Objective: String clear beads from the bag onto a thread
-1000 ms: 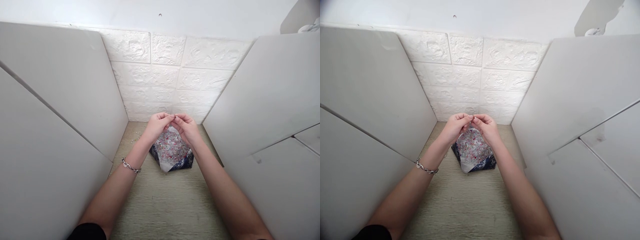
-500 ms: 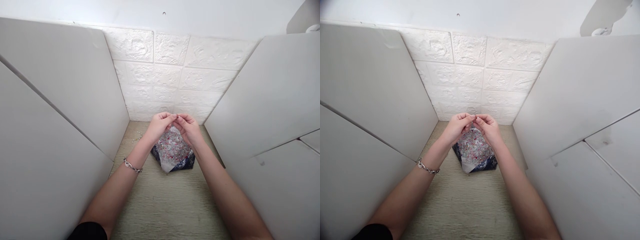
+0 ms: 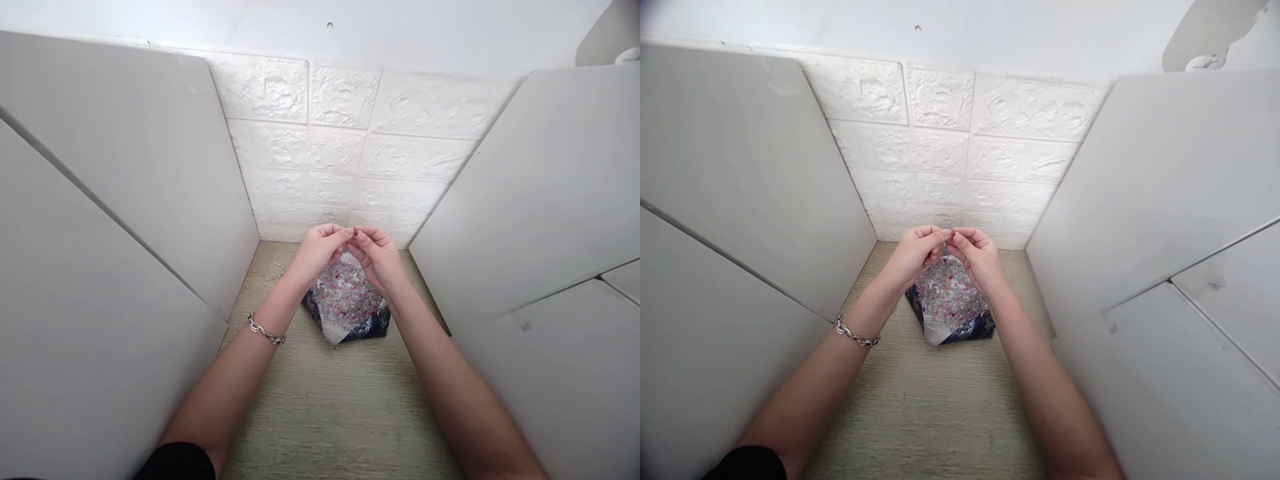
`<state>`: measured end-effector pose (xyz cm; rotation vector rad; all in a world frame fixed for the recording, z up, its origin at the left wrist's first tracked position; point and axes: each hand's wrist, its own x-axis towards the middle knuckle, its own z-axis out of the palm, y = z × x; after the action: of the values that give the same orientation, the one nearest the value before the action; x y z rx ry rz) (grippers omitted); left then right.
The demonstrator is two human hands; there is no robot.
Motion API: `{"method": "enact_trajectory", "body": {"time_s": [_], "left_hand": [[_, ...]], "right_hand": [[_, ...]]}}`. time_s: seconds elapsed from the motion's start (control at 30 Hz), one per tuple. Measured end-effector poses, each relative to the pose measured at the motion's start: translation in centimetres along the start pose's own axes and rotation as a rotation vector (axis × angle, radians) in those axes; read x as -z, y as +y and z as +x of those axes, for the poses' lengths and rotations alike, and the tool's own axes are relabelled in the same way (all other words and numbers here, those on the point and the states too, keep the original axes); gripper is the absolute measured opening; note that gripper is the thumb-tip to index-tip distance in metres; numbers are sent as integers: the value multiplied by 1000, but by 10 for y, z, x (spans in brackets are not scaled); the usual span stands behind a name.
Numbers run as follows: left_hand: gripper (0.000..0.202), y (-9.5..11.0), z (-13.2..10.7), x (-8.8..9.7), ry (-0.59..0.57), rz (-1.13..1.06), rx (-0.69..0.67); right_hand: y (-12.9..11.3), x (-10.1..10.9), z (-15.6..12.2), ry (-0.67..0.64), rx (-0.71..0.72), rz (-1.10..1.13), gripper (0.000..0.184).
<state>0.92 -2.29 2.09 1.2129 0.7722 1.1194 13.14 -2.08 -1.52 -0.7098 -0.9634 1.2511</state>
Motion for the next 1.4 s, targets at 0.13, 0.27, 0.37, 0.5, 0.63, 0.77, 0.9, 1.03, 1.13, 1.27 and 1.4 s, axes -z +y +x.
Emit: {"method": "enact_trajectory", "body": {"time_s": [0.13,0.27,0.37,0.5,0.63,0.77,0.9,1.03,1.13,1.27,1.4], "left_hand": [[27,0,0,0,-3,9,-4],[26,-1,0,1,10,21,-3],[26,-2,1,2,6,17,-12],[25,-2,1,2,10,18,-32],[26,-2,1,2,24,24,-29],[26,-2,1,2,25,32,-23],[25,-2,2,3,25,50,-15],[22,-3,3,7,-9,36,65],[22,-5,7,13,-45,18,132],[21,-9,10,18,-38,-25,156],[23,-11,10,15,-80,-72,195]], "right_hand": [[-1,-2,0,3,4,-7,26],[-1,-3,-1,-16,17,-65,27],[-1,-3,-1,-10,2,-49,26],[-1,-3,-1,5,-8,-7,26],[0,-3,-1,-11,10,-44,26],[1,-3,-1,-23,24,-69,26],[2,-3,0,-27,34,-85,25],[3,-2,1,-54,65,-143,23],[0,-1,-1,-49,147,-354,16],[-6,-1,-5,-68,306,-684,15],[-12,2,-7,-71,484,-1030,21]]}}
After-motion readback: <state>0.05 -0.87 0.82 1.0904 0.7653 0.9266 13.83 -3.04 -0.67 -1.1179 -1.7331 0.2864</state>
